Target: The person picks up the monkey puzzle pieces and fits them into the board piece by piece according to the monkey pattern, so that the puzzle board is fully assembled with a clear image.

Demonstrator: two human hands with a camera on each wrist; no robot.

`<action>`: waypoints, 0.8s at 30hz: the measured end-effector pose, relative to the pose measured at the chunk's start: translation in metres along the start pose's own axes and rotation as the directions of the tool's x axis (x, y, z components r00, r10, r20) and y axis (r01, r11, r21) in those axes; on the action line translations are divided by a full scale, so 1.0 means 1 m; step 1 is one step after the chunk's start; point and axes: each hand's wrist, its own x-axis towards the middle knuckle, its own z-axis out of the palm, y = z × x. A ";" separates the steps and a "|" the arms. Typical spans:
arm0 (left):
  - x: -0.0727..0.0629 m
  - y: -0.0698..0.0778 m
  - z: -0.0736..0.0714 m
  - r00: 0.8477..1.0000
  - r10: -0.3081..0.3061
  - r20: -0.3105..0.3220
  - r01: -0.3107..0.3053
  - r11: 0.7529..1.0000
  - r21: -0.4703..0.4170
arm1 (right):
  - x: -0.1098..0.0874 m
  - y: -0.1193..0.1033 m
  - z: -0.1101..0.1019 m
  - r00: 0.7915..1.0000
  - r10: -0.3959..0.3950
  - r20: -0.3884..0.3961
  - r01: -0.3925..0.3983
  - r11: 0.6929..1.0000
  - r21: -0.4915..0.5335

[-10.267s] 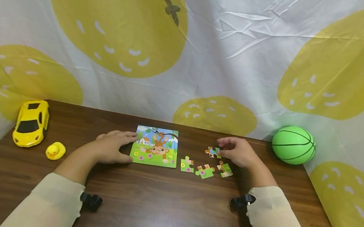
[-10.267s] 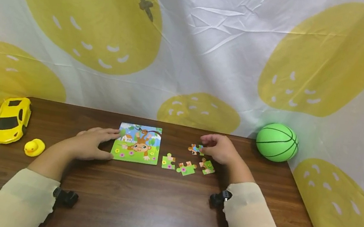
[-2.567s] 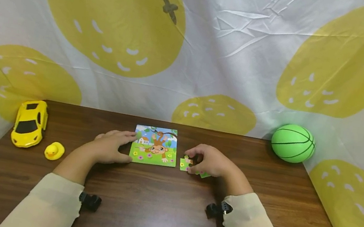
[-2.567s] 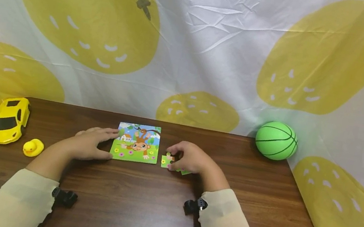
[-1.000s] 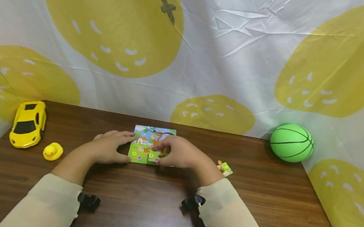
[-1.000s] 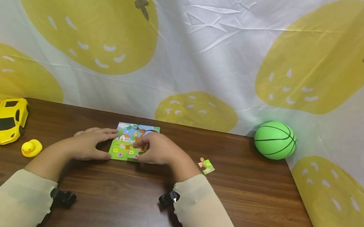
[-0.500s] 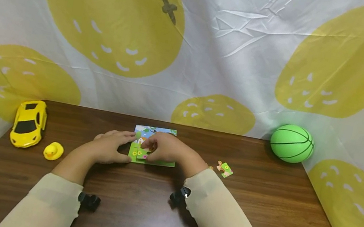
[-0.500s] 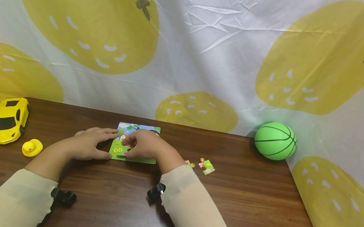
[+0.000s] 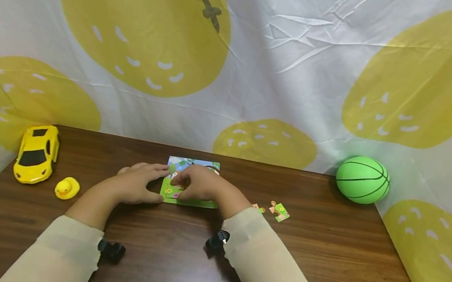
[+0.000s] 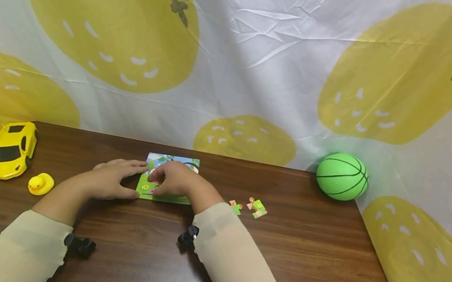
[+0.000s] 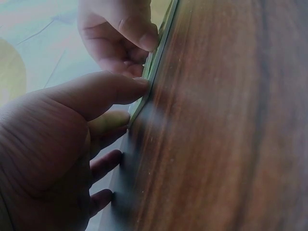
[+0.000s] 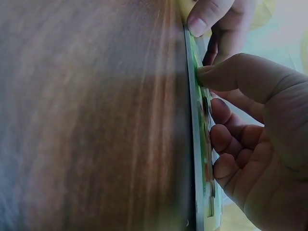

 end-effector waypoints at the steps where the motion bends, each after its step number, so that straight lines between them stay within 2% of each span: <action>1: 0.000 0.000 0.000 1.000 0.001 -0.001 -0.001 1.000 0.000 | 0.000 0.000 0.000 1.000 -0.004 0.002 0.004 1.000 -0.002; 8: 0.000 0.000 0.000 1.000 -0.001 -0.002 0.001 1.000 0.003 | 0.002 -0.003 0.000 1.000 -0.022 0.014 0.023 0.999 -0.042; 16: 0.000 0.001 0.000 1.000 0.003 -0.004 -0.003 1.000 0.008 | 0.002 -0.005 0.000 1.000 0.020 0.016 -0.020 0.999 -0.039; 24: 0.000 0.002 -0.001 1.000 0.001 -0.004 -0.001 1.000 0.016 | 0.003 -0.004 -0.001 1.000 0.011 0.026 -0.009 0.998 -0.056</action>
